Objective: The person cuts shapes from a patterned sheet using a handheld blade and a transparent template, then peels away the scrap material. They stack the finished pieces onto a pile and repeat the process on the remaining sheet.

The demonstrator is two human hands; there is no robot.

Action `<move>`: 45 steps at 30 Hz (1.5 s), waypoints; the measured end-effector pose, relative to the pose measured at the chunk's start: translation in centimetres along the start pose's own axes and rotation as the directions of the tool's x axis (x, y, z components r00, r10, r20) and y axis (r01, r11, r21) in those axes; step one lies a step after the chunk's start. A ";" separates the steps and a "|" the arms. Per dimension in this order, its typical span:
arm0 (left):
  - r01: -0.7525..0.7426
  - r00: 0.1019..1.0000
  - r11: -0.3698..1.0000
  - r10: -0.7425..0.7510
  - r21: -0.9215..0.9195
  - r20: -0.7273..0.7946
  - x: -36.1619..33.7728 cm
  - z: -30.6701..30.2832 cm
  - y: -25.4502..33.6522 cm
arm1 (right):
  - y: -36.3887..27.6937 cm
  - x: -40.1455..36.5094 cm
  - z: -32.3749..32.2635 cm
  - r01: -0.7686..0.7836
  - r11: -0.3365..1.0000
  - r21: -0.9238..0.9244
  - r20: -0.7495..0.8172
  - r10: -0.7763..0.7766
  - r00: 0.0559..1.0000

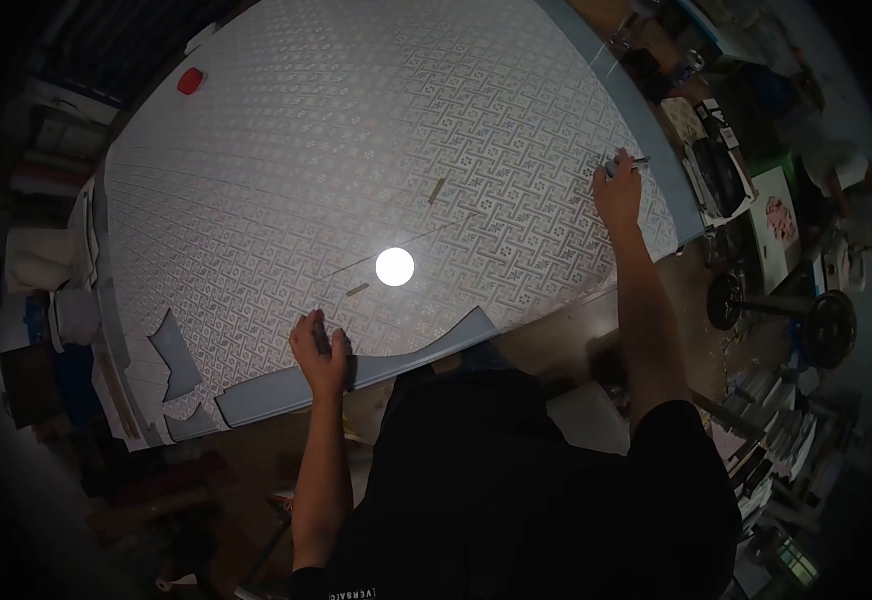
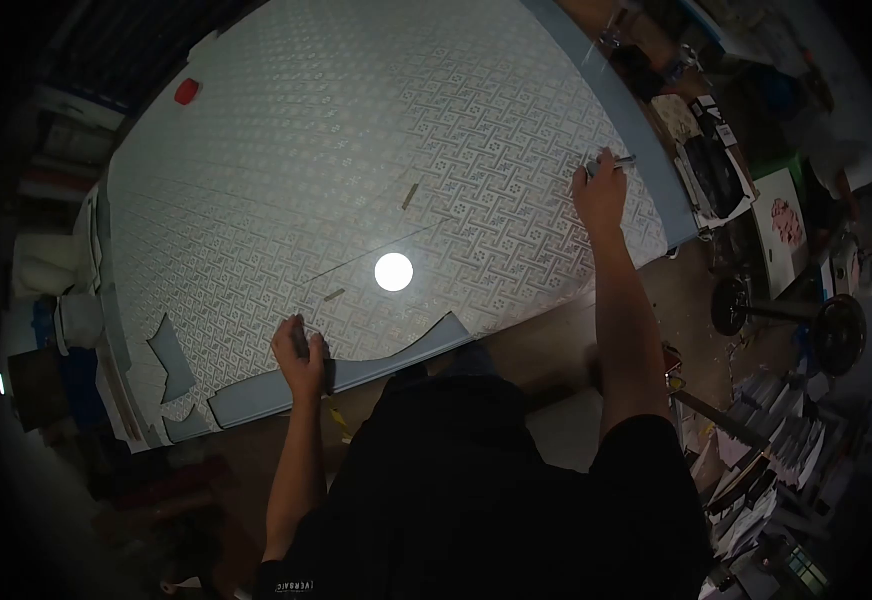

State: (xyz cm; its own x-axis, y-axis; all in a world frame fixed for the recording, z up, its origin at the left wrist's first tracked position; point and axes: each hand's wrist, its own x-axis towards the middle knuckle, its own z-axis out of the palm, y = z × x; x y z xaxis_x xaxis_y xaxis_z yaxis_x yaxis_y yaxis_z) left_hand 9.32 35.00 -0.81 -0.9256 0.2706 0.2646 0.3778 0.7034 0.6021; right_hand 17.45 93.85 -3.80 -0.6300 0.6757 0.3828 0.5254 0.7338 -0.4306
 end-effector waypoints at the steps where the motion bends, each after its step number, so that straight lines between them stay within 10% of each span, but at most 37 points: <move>1: 0.013 1.000 1.000 -0.012 -0.025 0.012 -0.1 0.0 0.2 | 0.6 0.1 0.0 0.023 0.999 -0.037 -0.017 -0.024 1.000; 11: 0.054 0.999 0.998 -0.054 -0.024 0.007 -0.1 -1.0 0.9 | 8.6 1.4 5.8 -0.127 0.992 0.021 0.101 0.124 0.987; 29: 0.087 0.996 0.993 -0.086 -0.082 0.009 0.0 -1.6 1.7 | 1.5 1.2 0.9 -0.339 0.941 -0.013 0.186 0.335 0.924; 43: 0.020 1.000 0.983 -0.021 -0.181 0.001 -0.4 -0.9 -0.4 | 4.3 0.1 4.2 -0.117 0.990 -0.083 -0.010 0.117 0.993; 45: -0.039 0.999 0.968 0.037 -0.247 -0.012 -0.6 -0.6 -1.3 | -0.5 -2.3 3.6 -0.300 0.952 0.067 0.104 0.292 0.951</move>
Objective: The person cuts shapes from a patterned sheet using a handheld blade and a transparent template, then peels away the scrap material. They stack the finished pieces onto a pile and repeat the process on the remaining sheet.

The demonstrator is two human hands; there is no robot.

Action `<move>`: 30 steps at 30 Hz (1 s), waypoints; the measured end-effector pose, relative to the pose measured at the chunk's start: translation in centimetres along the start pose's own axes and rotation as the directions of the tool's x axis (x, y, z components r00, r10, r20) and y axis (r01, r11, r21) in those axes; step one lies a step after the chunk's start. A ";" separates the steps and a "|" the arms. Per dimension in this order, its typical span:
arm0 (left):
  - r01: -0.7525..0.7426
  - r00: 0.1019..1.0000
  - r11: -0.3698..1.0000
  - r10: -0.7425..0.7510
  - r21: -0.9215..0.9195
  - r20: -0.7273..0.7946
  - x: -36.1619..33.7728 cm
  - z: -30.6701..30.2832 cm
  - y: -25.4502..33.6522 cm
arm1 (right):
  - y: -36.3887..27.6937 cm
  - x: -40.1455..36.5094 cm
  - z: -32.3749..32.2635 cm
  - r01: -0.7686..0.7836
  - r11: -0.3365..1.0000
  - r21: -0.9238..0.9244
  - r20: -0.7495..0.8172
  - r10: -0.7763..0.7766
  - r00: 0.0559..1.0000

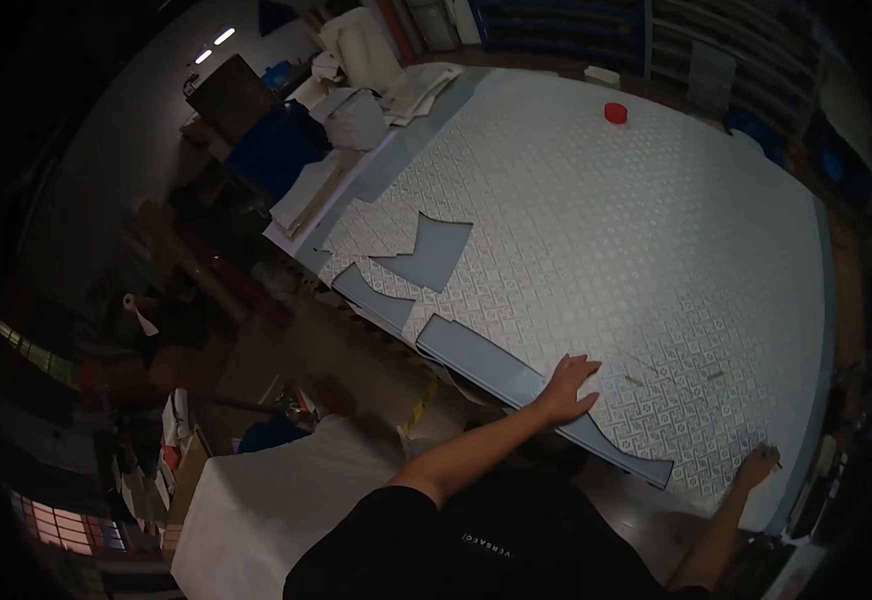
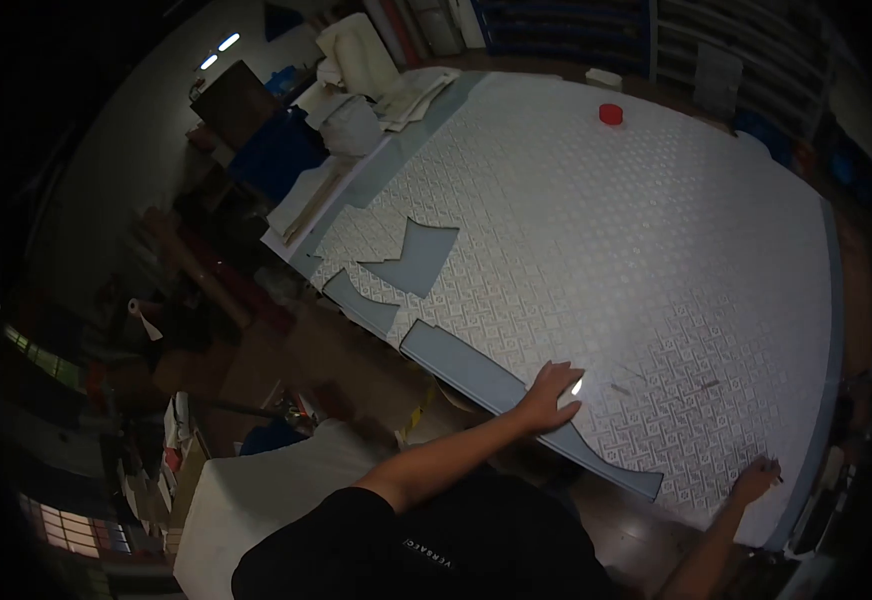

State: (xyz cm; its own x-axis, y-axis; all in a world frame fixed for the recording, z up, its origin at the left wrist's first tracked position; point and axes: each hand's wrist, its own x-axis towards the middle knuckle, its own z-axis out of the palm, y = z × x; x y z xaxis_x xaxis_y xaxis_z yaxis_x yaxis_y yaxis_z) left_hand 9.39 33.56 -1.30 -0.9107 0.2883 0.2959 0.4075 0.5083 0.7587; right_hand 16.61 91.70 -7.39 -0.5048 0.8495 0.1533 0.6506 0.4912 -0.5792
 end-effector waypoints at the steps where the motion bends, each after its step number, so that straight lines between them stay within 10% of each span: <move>1: 0.002 0.999 0.999 0.000 -0.048 0.034 -0.7 -0.3 0.1 | 0.6 -0.9 1.6 0.094 0.994 0.049 0.010 -0.094 0.995; 3: -0.012 0.996 0.990 0.024 -0.140 0.081 -0.2 -2.2 -0.5 | -6.9 -7.8 1.4 0.002 0.957 0.292 0.072 -0.024 0.997; 8: -0.147 0.974 0.988 0.136 0.046 0.183 -4.5 -8.9 -3.2 | -18.9 -21.3 1.8 0.137 0.975 0.173 0.179 -0.168 0.969; 17: -0.159 0.905 0.984 0.110 0.087 0.411 -9.5 -18.5 -7.8 | -21.0 -26.8 4.6 0.235 0.963 0.133 0.115 -0.250 0.961; 30: 0.052 0.948 0.990 -0.009 -0.128 0.318 -7.2 -21.0 -9.2 | -32.3 -33.7 9.1 0.458 0.883 0.103 0.282 -0.468 0.838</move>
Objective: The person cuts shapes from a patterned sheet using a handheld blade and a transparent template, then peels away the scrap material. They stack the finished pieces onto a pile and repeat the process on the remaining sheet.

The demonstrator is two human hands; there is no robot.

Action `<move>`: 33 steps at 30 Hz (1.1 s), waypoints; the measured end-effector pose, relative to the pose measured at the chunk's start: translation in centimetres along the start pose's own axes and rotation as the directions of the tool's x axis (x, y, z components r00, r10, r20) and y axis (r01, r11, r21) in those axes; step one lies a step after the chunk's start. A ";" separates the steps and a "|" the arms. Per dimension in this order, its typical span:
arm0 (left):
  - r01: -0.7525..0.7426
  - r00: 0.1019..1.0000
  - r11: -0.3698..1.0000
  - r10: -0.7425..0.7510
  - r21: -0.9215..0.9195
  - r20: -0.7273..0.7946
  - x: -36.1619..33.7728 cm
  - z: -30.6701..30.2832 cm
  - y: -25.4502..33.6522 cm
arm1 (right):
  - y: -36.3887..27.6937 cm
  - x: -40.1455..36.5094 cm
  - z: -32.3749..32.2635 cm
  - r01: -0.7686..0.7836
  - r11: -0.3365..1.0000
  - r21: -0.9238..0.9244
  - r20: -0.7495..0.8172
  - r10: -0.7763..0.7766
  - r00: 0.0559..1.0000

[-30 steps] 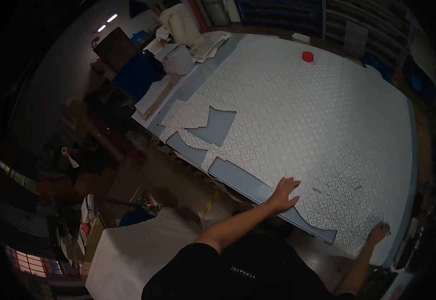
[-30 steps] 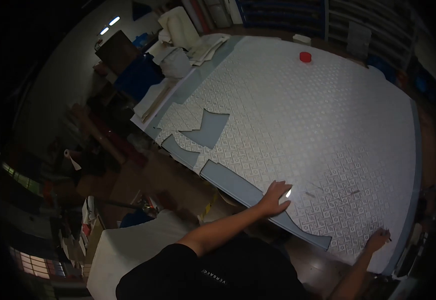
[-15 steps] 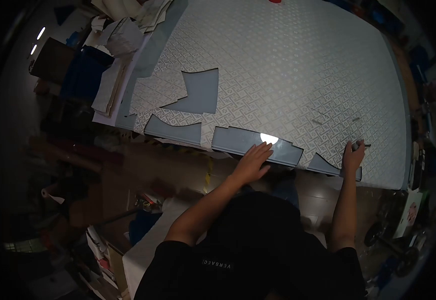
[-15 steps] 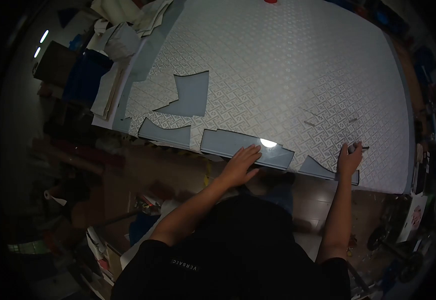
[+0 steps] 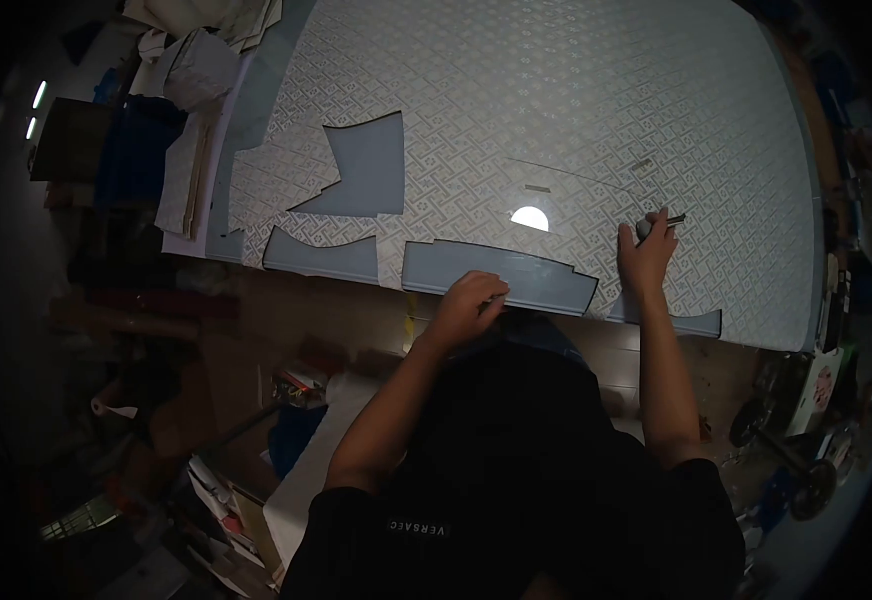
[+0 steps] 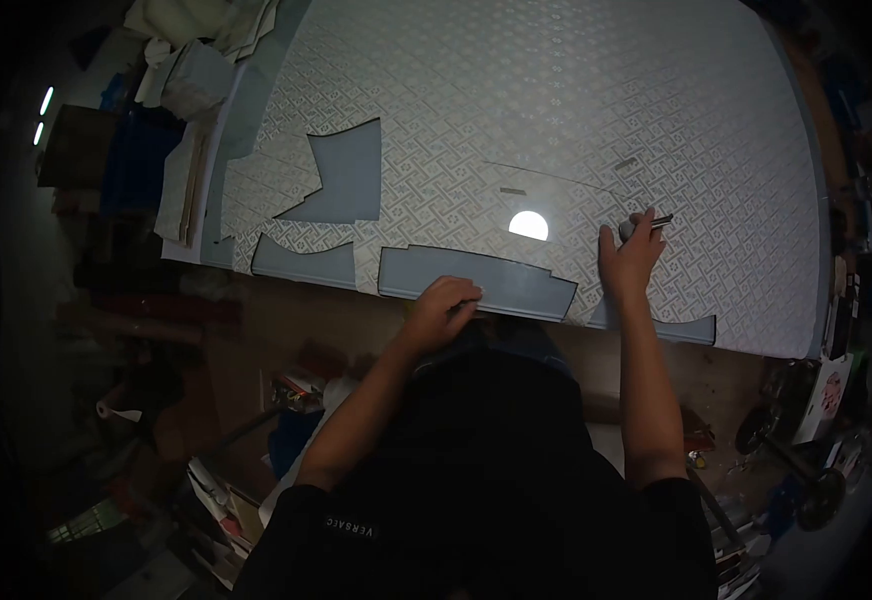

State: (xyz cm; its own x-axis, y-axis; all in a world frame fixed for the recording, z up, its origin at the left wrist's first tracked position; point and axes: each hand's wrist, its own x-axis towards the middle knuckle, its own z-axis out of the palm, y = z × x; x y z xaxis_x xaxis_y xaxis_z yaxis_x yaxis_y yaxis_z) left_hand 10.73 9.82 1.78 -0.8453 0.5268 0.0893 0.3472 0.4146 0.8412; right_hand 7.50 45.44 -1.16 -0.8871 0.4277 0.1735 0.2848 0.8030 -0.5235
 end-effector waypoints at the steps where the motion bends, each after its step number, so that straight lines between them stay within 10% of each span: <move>1: 0.052 0.998 0.999 -0.052 0.005 -0.038 0.1 -0.7 -0.1 | -0.7 0.4 0.6 0.024 0.999 0.026 0.012 -0.024 1.000; 7: 0.064 0.957 0.985 -0.015 0.161 -0.289 2.1 -4.9 -2.1 | -4.5 0.0 0.7 0.081 0.991 0.108 0.141 -0.095 0.985; 13: -0.012 0.986 0.956 0.060 0.294 -0.153 6.2 -8.6 -2.9 | -6.2 -2.7 0.7 0.060 0.989 0.135 0.200 -0.086 0.976; 15: -0.073 0.990 0.958 0.102 0.278 -0.093 7.5 -8.2 -3.2 | -5.7 -3.4 2.2 0.354 0.927 -0.121 0.030 -0.353 0.935; 20: -0.129 0.986 0.969 0.103 0.210 0.132 9.2 -4.3 -2.9 | -9.8 -4.5 1.5 0.111 0.994 -0.006 0.156 -0.108 0.982; 22: -0.066 0.996 0.824 0.090 0.563 -0.015 9.7 -2.6 -2.8 | -12.8 -6.0 0.5 -0.053 0.998 0.029 0.224 0.045 0.974; 25: 0.126 0.991 0.810 -0.081 0.572 -0.104 13.3 -3.0 -3.4 | -15.7 -10.2 -0.2 0.054 0.999 0.007 0.408 -0.052 0.912; 27: 0.148 0.989 0.809 -0.108 0.569 -0.104 14.8 -3.7 -3.3 | -16.3 -11.8 0.0 -0.102 0.836 0.539 0.408 -0.153 0.900; 31: -0.007 0.990 0.831 -0.072 0.556 0.120 15.8 -3.9 -4.2 | -14.0 -7.5 0.5 0.074 0.901 0.428 0.116 -0.136 0.984; 33: -0.336 0.857 0.803 0.043 0.493 0.514 16.8 -5.8 -3.7 | -12.1 -5.4 0.4 0.099 0.916 0.389 0.061 -0.133 0.989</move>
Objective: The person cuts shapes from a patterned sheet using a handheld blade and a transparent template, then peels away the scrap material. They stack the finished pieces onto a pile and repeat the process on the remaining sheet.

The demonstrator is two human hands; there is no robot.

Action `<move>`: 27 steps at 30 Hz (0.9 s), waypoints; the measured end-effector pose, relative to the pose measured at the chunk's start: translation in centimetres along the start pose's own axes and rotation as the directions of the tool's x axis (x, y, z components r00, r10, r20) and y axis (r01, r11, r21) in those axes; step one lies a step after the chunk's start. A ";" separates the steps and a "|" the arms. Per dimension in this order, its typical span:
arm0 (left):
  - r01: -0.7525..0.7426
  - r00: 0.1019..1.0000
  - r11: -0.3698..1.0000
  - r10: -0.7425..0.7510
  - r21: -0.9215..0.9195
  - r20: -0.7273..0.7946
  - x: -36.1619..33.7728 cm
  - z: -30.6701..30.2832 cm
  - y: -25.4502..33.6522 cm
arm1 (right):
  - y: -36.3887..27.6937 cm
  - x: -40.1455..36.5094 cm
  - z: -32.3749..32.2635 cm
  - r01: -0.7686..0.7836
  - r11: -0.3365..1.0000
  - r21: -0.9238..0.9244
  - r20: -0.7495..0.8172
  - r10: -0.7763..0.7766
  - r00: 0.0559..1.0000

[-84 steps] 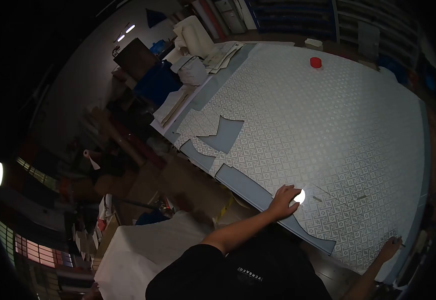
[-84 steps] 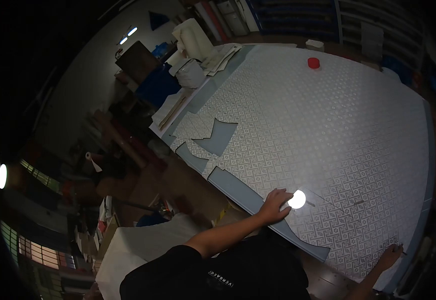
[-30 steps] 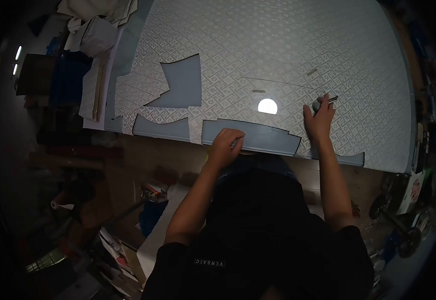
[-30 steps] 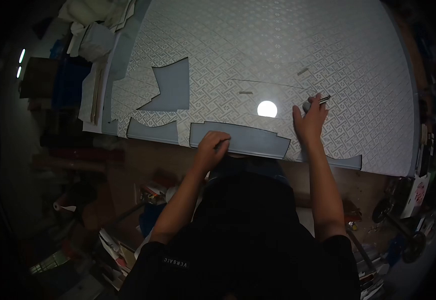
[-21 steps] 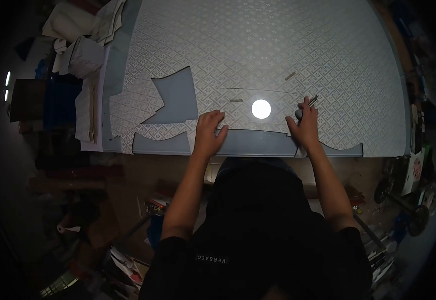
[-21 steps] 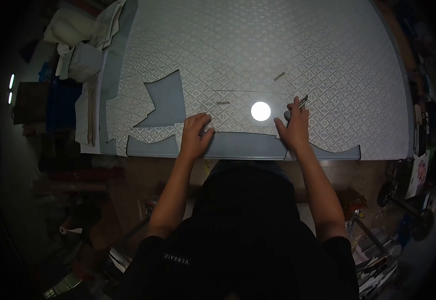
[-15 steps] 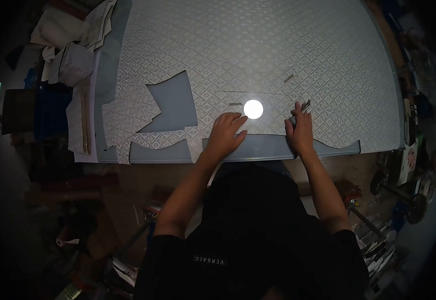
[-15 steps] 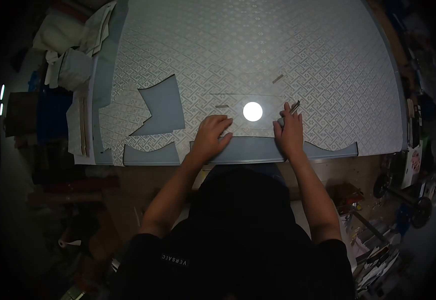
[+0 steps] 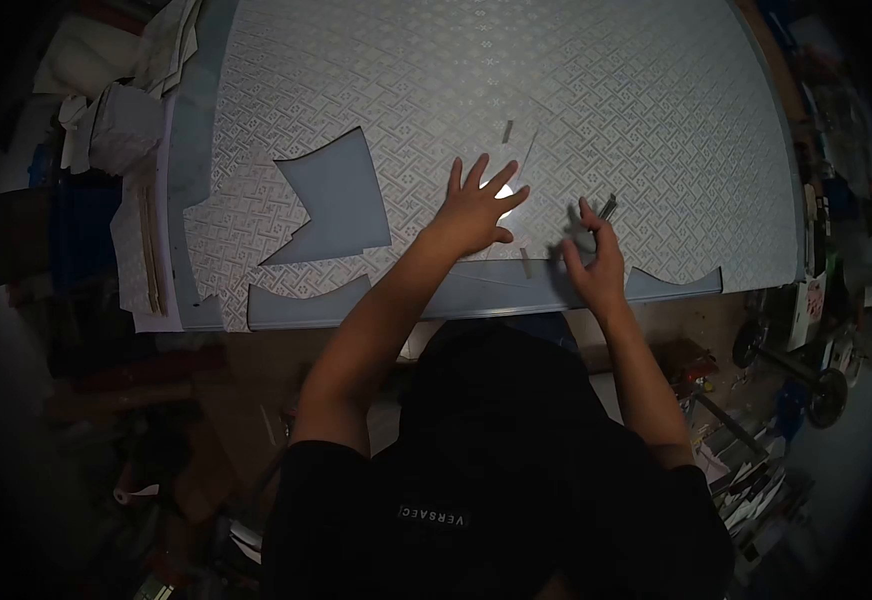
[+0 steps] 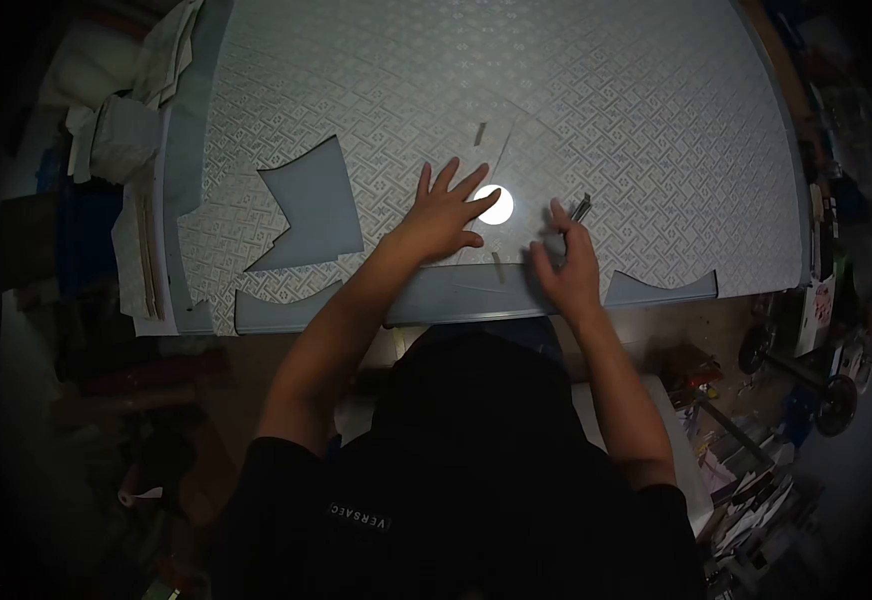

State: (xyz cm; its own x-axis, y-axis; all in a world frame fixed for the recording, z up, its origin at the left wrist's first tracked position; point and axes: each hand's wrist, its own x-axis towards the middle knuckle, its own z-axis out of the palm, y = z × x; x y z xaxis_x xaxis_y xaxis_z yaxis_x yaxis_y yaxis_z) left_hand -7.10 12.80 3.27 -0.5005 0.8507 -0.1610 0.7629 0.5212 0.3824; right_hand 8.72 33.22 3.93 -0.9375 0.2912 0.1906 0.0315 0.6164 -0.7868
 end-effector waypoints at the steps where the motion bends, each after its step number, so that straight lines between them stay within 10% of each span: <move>1: -0.075 0.997 0.996 0.074 -0.045 -0.024 0.0 0.0 -0.3 | 0.7 0.9 -0.4 -0.009 0.999 -0.035 0.038 0.011 0.999; 6: -0.092 0.989 0.995 0.095 0.033 -0.115 -2.7 -0.1 -1.9 | 2.2 3.5 -1.6 -0.048 0.956 -0.290 0.192 0.107 0.976; 9: 0.260 0.922 0.962 -0.221 0.083 -0.318 -6.0 0.6 -3.0 | 2.9 1.8 -0.1 -0.044 0.945 -0.324 0.138 0.093 0.986; 11: 0.284 0.803 0.870 -0.445 -0.403 -0.397 -8.7 1.1 -2.7 | 2.5 0.0 1.0 -0.010 0.931 -0.365 0.107 0.052 0.993; 27: 0.357 0.788 0.910 -0.415 -0.211 -0.454 -10.7 4.7 -2.4 | 3.4 0.8 0.3 -0.088 0.960 -0.267 0.027 0.098 0.995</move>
State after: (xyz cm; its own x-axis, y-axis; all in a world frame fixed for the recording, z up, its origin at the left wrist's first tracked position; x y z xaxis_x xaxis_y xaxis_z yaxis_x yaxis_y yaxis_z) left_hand -1.63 2.78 -0.21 -0.8969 0.4234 0.1280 0.4293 0.7633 0.4829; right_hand 7.98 35.34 1.25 -0.9388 0.3307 0.0964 0.2049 0.7613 -0.6152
